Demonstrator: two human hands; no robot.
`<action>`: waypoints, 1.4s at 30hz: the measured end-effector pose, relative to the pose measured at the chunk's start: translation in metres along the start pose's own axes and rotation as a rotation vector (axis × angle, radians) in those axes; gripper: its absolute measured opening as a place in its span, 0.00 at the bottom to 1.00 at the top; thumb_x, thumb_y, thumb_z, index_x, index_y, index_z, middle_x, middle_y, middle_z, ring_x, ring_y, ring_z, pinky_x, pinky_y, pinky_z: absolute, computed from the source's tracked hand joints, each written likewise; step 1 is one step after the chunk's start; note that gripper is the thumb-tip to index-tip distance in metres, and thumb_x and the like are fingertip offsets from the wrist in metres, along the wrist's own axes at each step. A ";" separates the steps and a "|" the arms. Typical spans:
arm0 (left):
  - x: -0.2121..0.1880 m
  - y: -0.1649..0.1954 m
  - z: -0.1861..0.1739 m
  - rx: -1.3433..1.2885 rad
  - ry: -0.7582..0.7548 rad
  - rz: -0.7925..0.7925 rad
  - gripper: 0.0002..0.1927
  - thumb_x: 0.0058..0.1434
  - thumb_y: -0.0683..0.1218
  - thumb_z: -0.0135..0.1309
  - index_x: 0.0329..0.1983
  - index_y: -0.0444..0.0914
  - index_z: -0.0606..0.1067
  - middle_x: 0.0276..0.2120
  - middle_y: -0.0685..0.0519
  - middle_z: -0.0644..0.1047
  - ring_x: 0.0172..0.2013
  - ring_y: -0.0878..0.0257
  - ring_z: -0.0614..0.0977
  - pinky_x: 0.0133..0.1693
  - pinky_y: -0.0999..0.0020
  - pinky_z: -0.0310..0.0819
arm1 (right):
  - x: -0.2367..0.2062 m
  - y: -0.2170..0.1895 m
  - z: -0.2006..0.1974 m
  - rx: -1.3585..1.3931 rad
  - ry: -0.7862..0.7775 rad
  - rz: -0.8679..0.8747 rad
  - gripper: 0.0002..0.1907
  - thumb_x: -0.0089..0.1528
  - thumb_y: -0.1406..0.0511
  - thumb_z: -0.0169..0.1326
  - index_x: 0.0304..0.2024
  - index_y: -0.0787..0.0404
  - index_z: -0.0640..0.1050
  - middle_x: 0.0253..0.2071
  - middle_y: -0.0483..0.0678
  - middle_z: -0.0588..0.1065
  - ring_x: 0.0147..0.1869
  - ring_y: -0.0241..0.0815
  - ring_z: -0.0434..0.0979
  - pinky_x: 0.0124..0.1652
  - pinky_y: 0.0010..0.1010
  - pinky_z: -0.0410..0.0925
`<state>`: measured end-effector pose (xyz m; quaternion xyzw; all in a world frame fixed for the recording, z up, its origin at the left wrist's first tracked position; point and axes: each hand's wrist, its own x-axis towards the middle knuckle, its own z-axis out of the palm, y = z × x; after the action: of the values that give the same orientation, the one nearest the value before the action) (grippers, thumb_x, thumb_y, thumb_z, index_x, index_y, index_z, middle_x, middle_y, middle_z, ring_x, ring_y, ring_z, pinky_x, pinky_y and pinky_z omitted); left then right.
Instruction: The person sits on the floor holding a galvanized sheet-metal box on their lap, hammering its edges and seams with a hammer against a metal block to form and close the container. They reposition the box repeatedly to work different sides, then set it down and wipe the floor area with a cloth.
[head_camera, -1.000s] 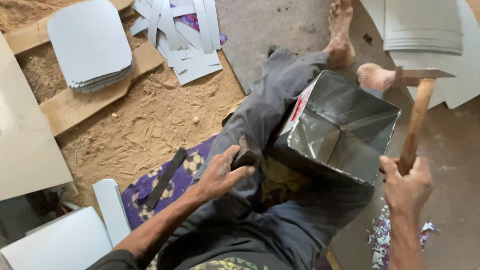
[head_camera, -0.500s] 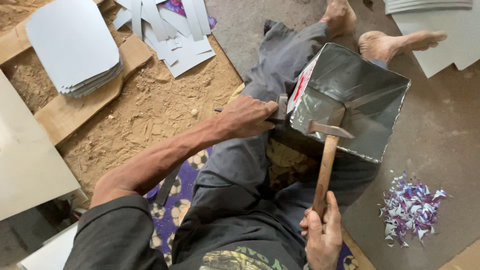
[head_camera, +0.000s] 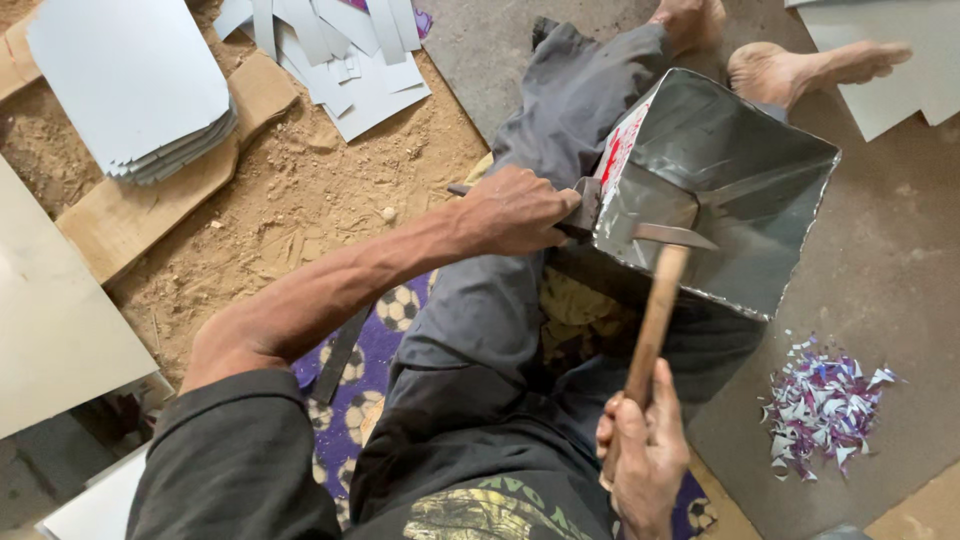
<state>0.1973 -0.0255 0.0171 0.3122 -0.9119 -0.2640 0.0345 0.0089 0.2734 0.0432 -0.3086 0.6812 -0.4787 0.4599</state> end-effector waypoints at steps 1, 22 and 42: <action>0.000 0.000 0.001 0.012 0.014 0.015 0.18 0.59 0.55 0.59 0.38 0.35 0.73 0.24 0.42 0.79 0.29 0.41 0.82 0.31 0.47 0.74 | 0.000 0.000 0.001 0.032 0.049 -0.113 0.34 0.70 0.71 0.44 0.79 0.63 0.53 0.40 0.50 0.72 0.34 0.35 0.73 0.29 0.23 0.69; 0.001 -0.012 0.012 0.005 -0.013 0.066 0.22 0.57 0.57 0.61 0.39 0.33 0.73 0.23 0.41 0.79 0.28 0.41 0.82 0.29 0.46 0.74 | 0.002 -0.008 0.000 -0.321 0.147 -0.276 0.31 0.70 0.69 0.50 0.76 0.60 0.61 0.39 0.48 0.73 0.36 0.33 0.71 0.34 0.24 0.68; 0.007 -0.016 0.007 0.038 -0.021 0.063 0.20 0.57 0.57 0.61 0.38 0.37 0.74 0.23 0.40 0.79 0.29 0.40 0.82 0.30 0.46 0.74 | 0.013 -0.014 0.008 -0.207 0.108 -0.068 0.33 0.68 0.72 0.48 0.77 0.61 0.60 0.38 0.50 0.72 0.32 0.35 0.70 0.28 0.23 0.67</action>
<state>0.1988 -0.0370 0.0030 0.2811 -0.9265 -0.2486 0.0273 0.0106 0.2544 0.0508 -0.3511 0.7400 -0.4371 0.3717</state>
